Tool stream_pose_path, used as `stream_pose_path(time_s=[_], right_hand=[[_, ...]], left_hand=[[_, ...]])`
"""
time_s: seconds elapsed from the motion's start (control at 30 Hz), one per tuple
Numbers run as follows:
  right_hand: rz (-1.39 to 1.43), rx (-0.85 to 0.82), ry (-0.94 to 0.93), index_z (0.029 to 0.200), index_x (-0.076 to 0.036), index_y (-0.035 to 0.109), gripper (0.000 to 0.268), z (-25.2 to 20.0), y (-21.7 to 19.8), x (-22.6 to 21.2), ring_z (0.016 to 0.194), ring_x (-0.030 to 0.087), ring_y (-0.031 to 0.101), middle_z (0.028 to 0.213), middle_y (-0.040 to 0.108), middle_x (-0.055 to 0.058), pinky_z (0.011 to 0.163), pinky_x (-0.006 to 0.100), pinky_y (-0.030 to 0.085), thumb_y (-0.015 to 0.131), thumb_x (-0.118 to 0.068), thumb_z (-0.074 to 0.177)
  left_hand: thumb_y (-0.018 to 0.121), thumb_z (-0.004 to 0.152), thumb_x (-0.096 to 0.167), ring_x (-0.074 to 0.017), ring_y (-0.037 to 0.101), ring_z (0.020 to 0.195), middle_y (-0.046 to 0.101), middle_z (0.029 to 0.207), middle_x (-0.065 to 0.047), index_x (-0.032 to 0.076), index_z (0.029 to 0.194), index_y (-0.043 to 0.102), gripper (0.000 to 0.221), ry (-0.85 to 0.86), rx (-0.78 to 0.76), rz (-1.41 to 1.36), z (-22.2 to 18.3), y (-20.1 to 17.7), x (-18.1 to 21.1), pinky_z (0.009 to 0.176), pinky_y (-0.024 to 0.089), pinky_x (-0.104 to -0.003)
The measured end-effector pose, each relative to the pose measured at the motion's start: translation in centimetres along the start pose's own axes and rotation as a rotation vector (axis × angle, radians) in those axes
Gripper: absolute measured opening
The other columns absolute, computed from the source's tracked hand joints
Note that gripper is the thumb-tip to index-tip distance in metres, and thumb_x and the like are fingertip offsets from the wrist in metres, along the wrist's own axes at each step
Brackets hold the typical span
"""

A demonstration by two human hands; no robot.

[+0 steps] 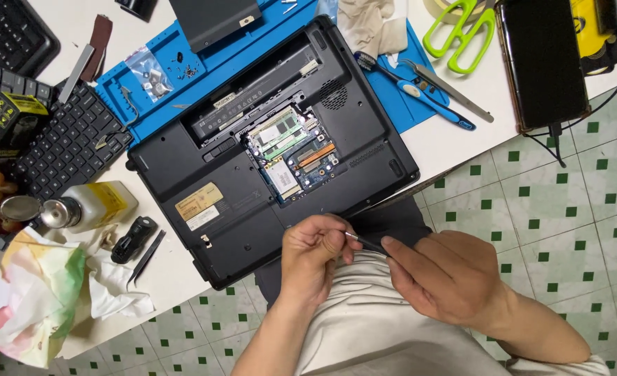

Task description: Using a screwdriver to remove or install screws on the internal components of a laptop during a repair process.

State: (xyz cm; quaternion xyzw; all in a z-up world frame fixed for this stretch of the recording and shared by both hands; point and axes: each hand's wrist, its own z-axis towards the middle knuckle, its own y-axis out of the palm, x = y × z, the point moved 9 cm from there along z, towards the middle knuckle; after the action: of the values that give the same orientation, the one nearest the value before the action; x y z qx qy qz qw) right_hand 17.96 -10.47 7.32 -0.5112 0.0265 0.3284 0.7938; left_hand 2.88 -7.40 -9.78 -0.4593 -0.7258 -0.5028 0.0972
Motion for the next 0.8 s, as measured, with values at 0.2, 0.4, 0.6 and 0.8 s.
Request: stream_pose_path(time_s=[0.2, 0.4, 0.6, 0.8], right_hand=[[0.031, 0.004, -0.141, 0.113, 0.000, 0.069, 0.020, -0.2, -0.3, -0.3, 0.055, 0.019, 0.044, 0.073, 0.051, 0.003, 0.047, 0.034, 0.041, 0.068, -0.012, 0.097], [0.468, -0.006, 0.277, 0.115, -0.002, 0.070, 0.022, -4.1, 2.6, 3.3, 0.047, 0.016, 0.042, 0.062, 0.050, 0.001, 0.044, 0.031, 0.035, 0.065, -0.012, 0.096], [0.712, 0.034, 0.613, 0.110, -0.003, 0.072, 0.021, -6.3, 3.7, 5.0, 0.057, 0.013, 0.064, 0.079, 0.074, 0.005, 0.052, 0.024, 0.050, 0.065, -0.017, 0.097], [0.663, 0.061, 0.591, 0.107, -0.001, 0.073, 0.021, -7.5, 3.0, 6.2, 0.045, 0.012, 0.042, 0.060, 0.056, 0.001, 0.044, 0.026, 0.033, 0.065, -0.017, 0.096]], left_hand=[[0.076, 0.092, 0.012, -0.0197, 0.067, 0.058, 0.072, 0.086, -0.016, -0.001, 0.090, 0.071, 0.014, 0.200, -0.013, 0.346, -1.1, 2.3, 3.6, 0.061, 0.063, -0.031], [0.070, 0.097, 0.013, -0.0207, 0.064, 0.059, 0.066, 0.087, -0.020, -0.002, 0.094, 0.066, 0.016, 0.233, -0.065, 0.314, -1.8, 3.6, 2.5, 0.067, 0.066, -0.035], [0.071, 0.098, 0.016, -0.0221, 0.065, 0.053, 0.063, 0.090, -0.018, -0.002, 0.094, 0.063, 0.020, 0.233, 0.003, 0.227, -1.5, 3.8, -0.4, 0.065, 0.067, -0.040], [0.070, 0.098, 0.014, -0.0271, 0.073, 0.061, 0.067, 0.090, -0.015, 0.000, 0.095, 0.064, 0.016, 0.123, -0.011, 0.311, -0.9, 4.2, -2.0, 0.058, 0.060, -0.033]])
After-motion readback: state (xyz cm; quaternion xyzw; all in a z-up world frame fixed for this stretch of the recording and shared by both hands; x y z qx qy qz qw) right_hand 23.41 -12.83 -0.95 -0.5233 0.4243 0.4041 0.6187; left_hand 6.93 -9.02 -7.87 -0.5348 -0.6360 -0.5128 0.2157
